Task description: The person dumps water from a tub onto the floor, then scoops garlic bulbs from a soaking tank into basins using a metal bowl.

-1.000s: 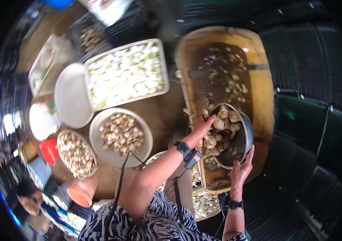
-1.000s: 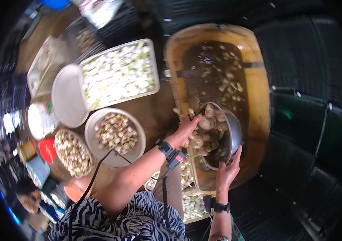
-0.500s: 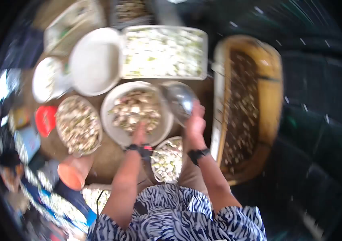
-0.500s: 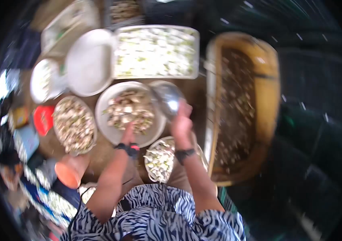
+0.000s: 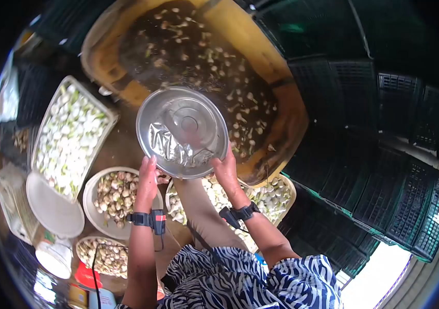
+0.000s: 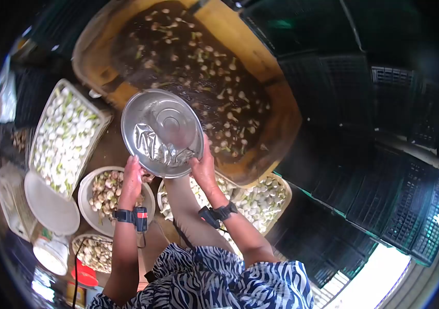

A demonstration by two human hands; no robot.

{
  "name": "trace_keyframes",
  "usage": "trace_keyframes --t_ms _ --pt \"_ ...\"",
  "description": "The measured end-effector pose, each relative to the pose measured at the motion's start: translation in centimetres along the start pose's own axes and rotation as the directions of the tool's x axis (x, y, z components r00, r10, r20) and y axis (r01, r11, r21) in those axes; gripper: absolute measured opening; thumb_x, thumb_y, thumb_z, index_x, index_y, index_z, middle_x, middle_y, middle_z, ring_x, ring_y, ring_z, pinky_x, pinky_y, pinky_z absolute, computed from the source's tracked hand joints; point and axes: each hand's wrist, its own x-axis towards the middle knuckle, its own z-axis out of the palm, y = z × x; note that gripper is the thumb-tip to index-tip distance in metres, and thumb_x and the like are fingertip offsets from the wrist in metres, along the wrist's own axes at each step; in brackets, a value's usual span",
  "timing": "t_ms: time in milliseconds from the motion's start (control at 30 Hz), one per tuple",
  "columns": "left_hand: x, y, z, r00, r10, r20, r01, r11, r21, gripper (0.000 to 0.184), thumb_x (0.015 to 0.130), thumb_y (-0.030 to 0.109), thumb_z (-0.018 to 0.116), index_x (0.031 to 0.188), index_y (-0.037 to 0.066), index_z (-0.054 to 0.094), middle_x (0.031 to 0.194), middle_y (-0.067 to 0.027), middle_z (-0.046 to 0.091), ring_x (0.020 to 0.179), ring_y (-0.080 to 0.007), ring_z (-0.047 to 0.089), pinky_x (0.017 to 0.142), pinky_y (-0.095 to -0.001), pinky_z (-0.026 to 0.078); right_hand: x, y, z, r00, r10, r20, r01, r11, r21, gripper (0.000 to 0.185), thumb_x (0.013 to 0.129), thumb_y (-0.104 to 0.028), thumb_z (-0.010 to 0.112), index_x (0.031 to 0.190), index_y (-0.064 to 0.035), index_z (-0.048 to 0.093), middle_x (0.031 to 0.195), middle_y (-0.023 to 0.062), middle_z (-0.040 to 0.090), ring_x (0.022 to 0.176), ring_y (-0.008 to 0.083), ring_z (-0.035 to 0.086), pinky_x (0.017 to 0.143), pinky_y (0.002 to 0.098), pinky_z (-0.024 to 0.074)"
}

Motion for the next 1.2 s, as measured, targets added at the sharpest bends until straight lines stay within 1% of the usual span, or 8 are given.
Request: trace_keyframes --t_ms 133,200,300,400,600,667,867,1200 --pt "5.8 0.5 3.5 0.988 -0.087 -0.126 0.095 0.994 0.06 0.016 0.076 0.008 0.06 0.09 0.001 0.056 0.074 -0.0041 0.059 0.053 -0.0092 0.054 0.037 -0.02 0.038 4.0 1.9 -4.2 0.974 -0.161 0.162 0.125 0.969 0.211 0.064 0.084 -0.005 0.049 0.139 -0.006 0.016 0.111 0.0126 0.055 0.087 0.0217 0.06 0.066 0.0309 0.0549" --pt "9.4 -0.3 1.7 0.996 -0.057 -0.072 0.069 0.982 0.178 0.018 0.075 0.007 0.057 0.091 0.002 0.057 0.072 -0.0034 0.059 0.055 -0.011 0.056 0.039 -0.0233 0.039 8.8 4.2 -9.9 0.949 0.185 0.255 -0.297 0.8 0.522 0.053 0.087 -0.022 0.054 0.13 -0.0017 0.031 0.112 0.0149 0.054 0.084 0.0224 0.061 0.073 0.035 0.052" --pt "12.1 0.6 2.3 0.962 0.109 -0.25 -0.005 0.924 0.382 0.019 0.075 0.006 0.057 0.093 0.0 0.056 0.071 -0.0025 0.058 0.048 -0.0062 0.05 0.033 -0.0191 0.031 16.0 21.5 -21.5 0.939 0.093 -0.332 -0.099 0.995 -0.002 0.041 0.088 -0.033 0.05 0.116 -0.0025 0.051 0.099 0.0099 0.061 0.082 0.0204 0.063 0.068 0.0297 0.0512" --pt "12.7 0.8 2.2 0.93 0.243 -0.276 -0.078 0.863 0.499 0.018 0.076 0.004 0.055 0.092 -0.002 0.056 0.077 -0.0008 0.056 0.052 -0.005 0.048 0.038 -0.0203 0.033 21.8 37.6 -33.5 0.924 -0.133 -0.359 -0.227 0.565 -0.793 0.028 0.08 -0.025 0.058 0.104 -0.0114 0.061 0.093 0.0121 0.064 0.078 0.0305 0.062 0.07 0.0373 0.0497" --pt "12.3 1.7 1.2 0.898 0.289 -0.331 -0.046 0.812 0.582 0.02 0.075 0.006 0.054 0.095 0.002 0.05 0.068 -0.0011 0.049 0.047 -0.0087 0.044 0.033 -0.0217 0.03 23.2 41.2 -36.1 0.964 0.038 -0.262 -0.263 0.241 -0.934 0.043 0.084 -0.04 0.046 0.106 -0.0057 0.058 0.095 0.0152 0.062 0.084 0.0289 0.06 0.076 0.0434 0.0458" --pt "12.1 2.1 2.4 0.912 0.191 -0.364 0.047 0.831 0.554 0.026 0.075 0.01 0.054 0.1 0.003 0.047 0.068 -0.0012 0.049 0.048 -0.0087 0.046 0.034 -0.0215 0.031 23.4 44.8 -36.8 0.929 -0.315 -0.194 -0.213 -0.028 -0.977 0.04 0.085 -0.04 0.045 0.105 -0.0082 0.059 0.092 0.0133 0.063 0.086 0.0268 0.06 0.074 0.044 0.0464" --pt "12.2 2.1 4.6 0.891 0.259 -0.372 -0.01 0.832 0.555 0.022 0.076 0.009 0.05 0.097 0.003 0.048 0.068 -0.0011 0.049 0.048 -0.0083 0.047 0.034 -0.0214 0.032 23.1 40.3 -33.2 0.924 0.179 -0.338 -0.345 0.006 -0.939 0.037 0.088 -0.036 0.041 0.11 -0.0112 0.058 0.097 0.0114 0.063 0.085 0.0279 0.061 0.075 0.0438 0.0469" --pt "12.6 0.7 2.6 0.85 0.376 -0.37 -0.119 0.821 0.559 0.019 0.072 0.001 0.052 0.092 0.001 0.052 0.072 -0.0002 0.052 0.054 -0.0059 0.047 0.042 -0.0209 0.036 18.1 28.0 -30.2 0.849 -0.042 -0.526 -0.396 0.607 -0.688 0.041 0.082 -0.03 0.055 0.115 -0.0065 0.053 0.09 0.014 0.065 0.074 0.0281 0.063 0.065 0.0362 0.0498"
